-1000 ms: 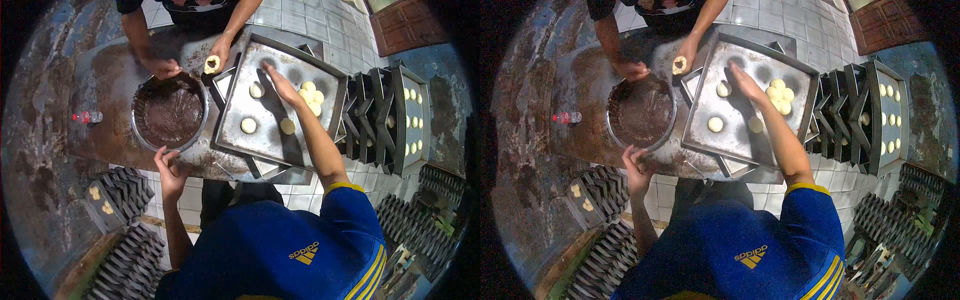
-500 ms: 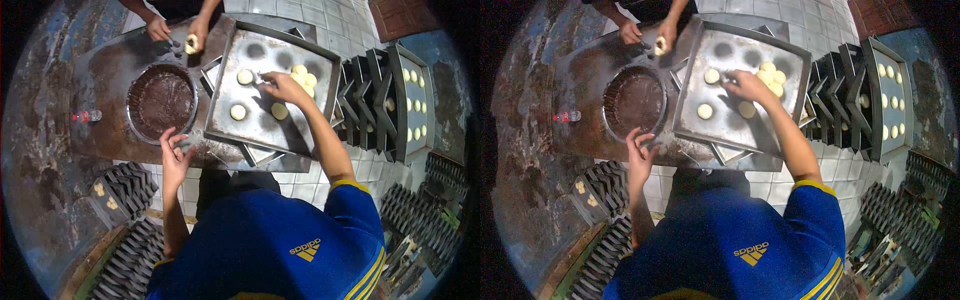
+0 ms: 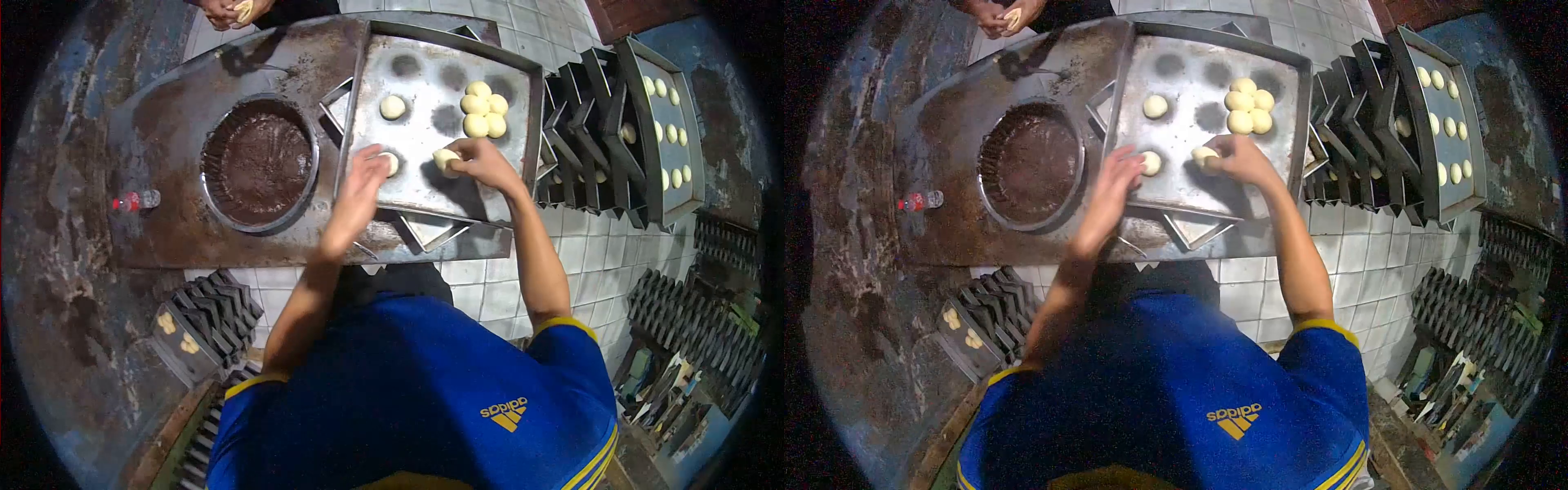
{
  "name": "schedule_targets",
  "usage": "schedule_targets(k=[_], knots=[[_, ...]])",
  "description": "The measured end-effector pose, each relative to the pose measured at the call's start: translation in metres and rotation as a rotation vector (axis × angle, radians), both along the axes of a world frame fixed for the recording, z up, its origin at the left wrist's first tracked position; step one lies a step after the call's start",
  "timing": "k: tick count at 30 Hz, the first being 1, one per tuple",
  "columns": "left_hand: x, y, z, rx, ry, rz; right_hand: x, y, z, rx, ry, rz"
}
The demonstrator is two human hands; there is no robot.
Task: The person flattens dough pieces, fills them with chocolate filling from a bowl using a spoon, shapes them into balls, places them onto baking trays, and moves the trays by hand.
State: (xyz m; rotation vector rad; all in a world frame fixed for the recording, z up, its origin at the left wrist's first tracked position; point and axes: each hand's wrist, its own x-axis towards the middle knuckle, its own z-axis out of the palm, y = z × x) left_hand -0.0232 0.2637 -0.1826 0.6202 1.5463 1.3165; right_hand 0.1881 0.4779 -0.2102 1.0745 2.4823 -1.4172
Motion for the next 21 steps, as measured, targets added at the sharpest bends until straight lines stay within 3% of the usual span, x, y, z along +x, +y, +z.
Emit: schedule_targets(k=[2, 4, 6, 7, 9, 10, 12, 15, 16, 18, 21], knots=[[0.011, 0.014, 0.005, 0.064, -0.036, 0.009, -0.022, -0.038, 0.044, -0.313, 0.376, -0.152], [0.002, 0.017, 0.039, 0.147, 0.102, -0.034, -0.055, -0.088, 0.088, -0.226, 0.447, -0.270], [-0.013, 0.012, 0.048, 0.236, 0.196, 0.142, -0.087, -0.127, 0.122, -0.328, 0.551, -0.344], [-0.024, 0.006, 0.066, 0.295, 0.087, 0.221, -0.104, -0.146, 0.126, -0.321, 0.673, -0.362], [-0.050, -0.009, 0.084, 0.398, 0.178, 0.322, -0.140, -0.175, 0.142, -0.294, 0.912, -0.351], [-0.064, -0.018, 0.095, 0.431, 0.186, 0.348, -0.163, -0.191, 0.143, -0.293, 0.932, -0.484], [-0.090, -0.039, 0.109, 0.431, 0.246, 0.304, -0.216, -0.223, 0.146, 0.019, 0.949, -0.708], [-0.123, -0.067, 0.119, 0.543, -0.361, 0.371, -0.256, -0.239, 0.154, -0.095, 1.023, -0.746], [-0.138, -0.080, 0.117, 0.621, -0.561, 0.288, -0.263, -0.243, 0.160, -0.121, 0.995, -0.735], [-0.168, -0.107, 0.118, 0.586, -0.401, 0.053, -0.276, -0.251, 0.162, -0.186, 0.985, -0.697], [-0.197, -0.128, 0.110, 0.539, -0.452, 0.191, -0.286, -0.262, 0.184, -0.396, 0.793, -0.630]])
